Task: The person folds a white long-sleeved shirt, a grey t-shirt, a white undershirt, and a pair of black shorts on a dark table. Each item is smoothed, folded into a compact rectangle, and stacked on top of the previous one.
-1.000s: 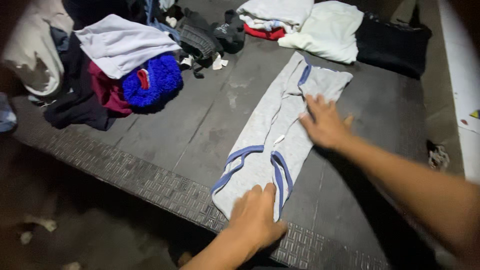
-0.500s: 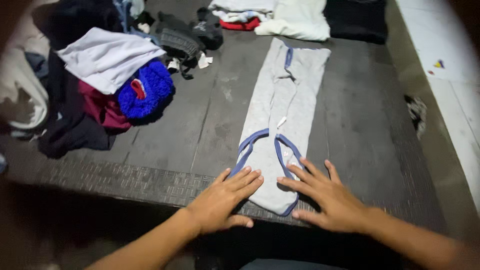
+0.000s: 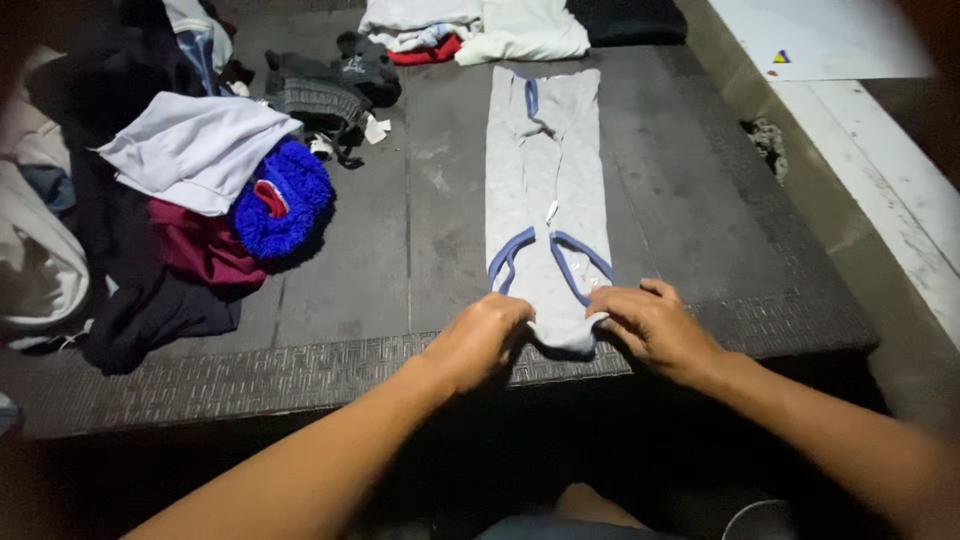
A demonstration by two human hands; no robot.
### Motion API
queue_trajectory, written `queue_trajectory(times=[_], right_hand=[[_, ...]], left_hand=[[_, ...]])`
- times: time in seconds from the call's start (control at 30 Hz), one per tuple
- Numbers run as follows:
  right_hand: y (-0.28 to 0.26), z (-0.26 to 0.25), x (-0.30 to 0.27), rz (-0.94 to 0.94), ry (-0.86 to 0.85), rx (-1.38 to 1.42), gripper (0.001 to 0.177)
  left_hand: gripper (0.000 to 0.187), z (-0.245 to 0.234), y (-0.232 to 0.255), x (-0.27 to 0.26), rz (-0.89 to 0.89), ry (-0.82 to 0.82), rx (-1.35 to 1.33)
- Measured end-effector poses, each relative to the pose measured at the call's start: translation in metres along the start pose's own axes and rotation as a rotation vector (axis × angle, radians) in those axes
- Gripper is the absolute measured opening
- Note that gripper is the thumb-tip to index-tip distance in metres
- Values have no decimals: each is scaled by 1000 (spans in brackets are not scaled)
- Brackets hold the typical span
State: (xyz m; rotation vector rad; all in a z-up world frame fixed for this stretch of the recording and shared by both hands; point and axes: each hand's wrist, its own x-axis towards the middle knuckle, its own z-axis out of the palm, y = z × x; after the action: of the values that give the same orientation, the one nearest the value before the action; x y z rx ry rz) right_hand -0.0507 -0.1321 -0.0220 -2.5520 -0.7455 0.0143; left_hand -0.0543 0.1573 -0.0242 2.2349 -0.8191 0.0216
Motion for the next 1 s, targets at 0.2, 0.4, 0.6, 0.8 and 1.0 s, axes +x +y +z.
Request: queue_trajectory(times=[0.2,0.4,0.6,0.8,1.0], right_hand=[[-24,-10,-12,-45,47,34,31],[-29,-11,13,-187,279,-5,87],[8,-29,88,253,-176,370,38],[83,-90,220,305,-461,591,34],[135,-121,341,566,-291,946,38]], left_hand=[[18,-33,28,4,-191,-43,-147],[25,-53,20,58,-393,-28,-225],[22,-56,-43,116,-241,-121,-324],[21,-77,-106,197,-509,26,-505],[39,-94,-142,272,-435,760,-364]])
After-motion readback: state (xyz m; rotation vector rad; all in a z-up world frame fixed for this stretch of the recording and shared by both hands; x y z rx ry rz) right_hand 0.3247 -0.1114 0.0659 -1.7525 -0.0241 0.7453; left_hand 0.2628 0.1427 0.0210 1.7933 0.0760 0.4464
